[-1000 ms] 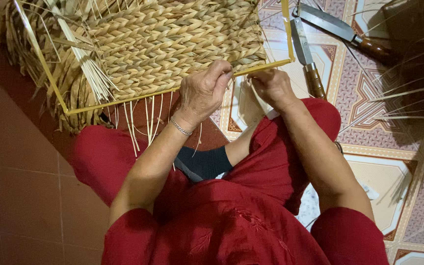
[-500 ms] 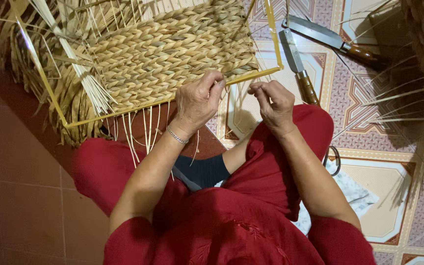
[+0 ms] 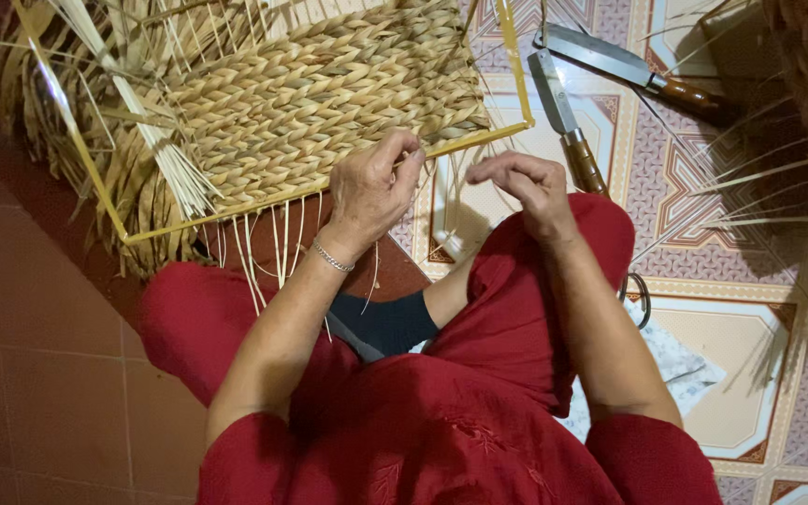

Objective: The person weaves a basket by hand, interlacing dried palm leaves through a bamboo frame. They adjust the basket's position and continue weaving the sides.

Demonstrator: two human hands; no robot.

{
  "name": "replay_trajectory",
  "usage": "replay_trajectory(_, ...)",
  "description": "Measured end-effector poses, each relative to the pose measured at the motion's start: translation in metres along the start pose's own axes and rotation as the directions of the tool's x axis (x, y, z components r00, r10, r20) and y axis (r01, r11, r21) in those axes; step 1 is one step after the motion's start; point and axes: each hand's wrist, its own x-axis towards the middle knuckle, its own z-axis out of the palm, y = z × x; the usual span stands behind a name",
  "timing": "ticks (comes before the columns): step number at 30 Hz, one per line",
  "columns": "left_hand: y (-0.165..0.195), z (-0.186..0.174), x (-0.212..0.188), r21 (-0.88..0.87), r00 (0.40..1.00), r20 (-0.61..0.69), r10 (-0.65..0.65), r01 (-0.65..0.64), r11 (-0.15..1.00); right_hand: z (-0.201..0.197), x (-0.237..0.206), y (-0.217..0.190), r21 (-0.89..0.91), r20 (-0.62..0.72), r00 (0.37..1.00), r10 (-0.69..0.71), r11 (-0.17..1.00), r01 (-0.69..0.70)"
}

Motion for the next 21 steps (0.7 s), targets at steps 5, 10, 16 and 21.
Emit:
replay_trajectory(5, 0.0, -0.001, -0.001, -0.025, 0.997, -0.052, 0.058, -0.06, 0.998, -0.026, 0.001, -0.004, -0.32, 0.412, 0.811, 0.415, 0.899, -0.298)
replay_trajectory(10, 0.001, 0.0, -0.003, -0.017, 0.994, -0.07, 0.08, -0.082, 0.997, -0.016, 0.015, 0.011, -0.765, 0.327, 0.642, 0.694, 0.593, -0.252)
replay_trajectory(16, -0.001, 0.001, -0.002, -0.021, 0.995, -0.066, 0.075, -0.077, 0.997, 0.028, 0.022, 0.051, -0.971, 0.232, 0.6, 0.766, 0.22, 0.094)
replay_trajectory(21, 0.0, 0.0, -0.002, -0.022, 0.994, -0.077, 0.078, -0.08, 0.997, 0.048, 0.008, 0.084, -0.86, 0.464, 0.723, 0.512, 0.064, 0.507)
